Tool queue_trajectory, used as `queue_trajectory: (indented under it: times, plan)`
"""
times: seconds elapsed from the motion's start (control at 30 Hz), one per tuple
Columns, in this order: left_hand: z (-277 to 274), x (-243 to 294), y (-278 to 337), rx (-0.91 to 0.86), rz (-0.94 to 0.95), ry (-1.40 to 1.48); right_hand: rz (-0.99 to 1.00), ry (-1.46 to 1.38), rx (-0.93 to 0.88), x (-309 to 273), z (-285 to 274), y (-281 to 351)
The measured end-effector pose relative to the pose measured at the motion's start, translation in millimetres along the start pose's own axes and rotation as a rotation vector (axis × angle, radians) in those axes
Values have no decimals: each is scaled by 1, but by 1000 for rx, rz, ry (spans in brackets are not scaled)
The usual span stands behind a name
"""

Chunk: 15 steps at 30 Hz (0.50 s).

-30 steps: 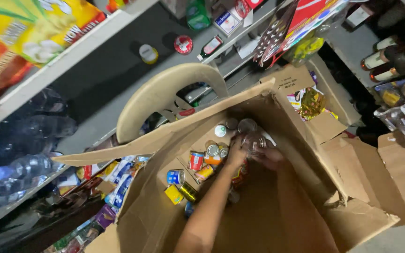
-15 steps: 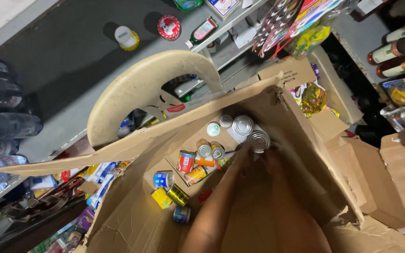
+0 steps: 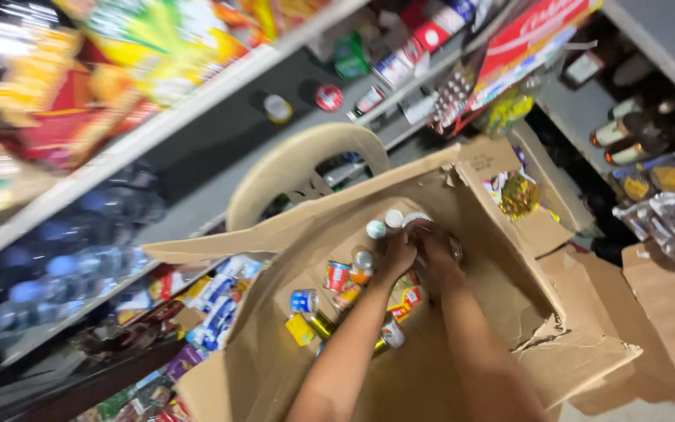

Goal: Picking canned goods and snack packs from store shelves and placing them into a cardboard box.

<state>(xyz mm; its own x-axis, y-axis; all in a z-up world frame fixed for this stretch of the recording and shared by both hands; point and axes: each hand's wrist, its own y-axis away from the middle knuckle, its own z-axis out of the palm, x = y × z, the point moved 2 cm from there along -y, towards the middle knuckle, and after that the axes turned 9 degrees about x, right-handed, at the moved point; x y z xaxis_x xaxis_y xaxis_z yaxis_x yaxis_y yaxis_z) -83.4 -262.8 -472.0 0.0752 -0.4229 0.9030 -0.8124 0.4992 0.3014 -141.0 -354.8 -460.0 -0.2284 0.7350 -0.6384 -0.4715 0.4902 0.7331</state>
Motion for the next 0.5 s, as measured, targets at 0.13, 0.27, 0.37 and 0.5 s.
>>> queue_trajectory:
  times: [0.13, 0.27, 0.37, 0.5]
  plan:
    - [-78, 80, 25, 115, 220, 72, -192, -11, -105, -30, 57, 51]
    - [-145, 140, 43, 119, 309, 144, -427, 36, -203, -78, 136, 147]
    - [-205, 187, 70, 135, 363, 256, -581, 94, -198, -96, 189, 223]
    - [-311, 266, 128, 206, 455, 180, -939, 188, -181, -115, 269, 301]
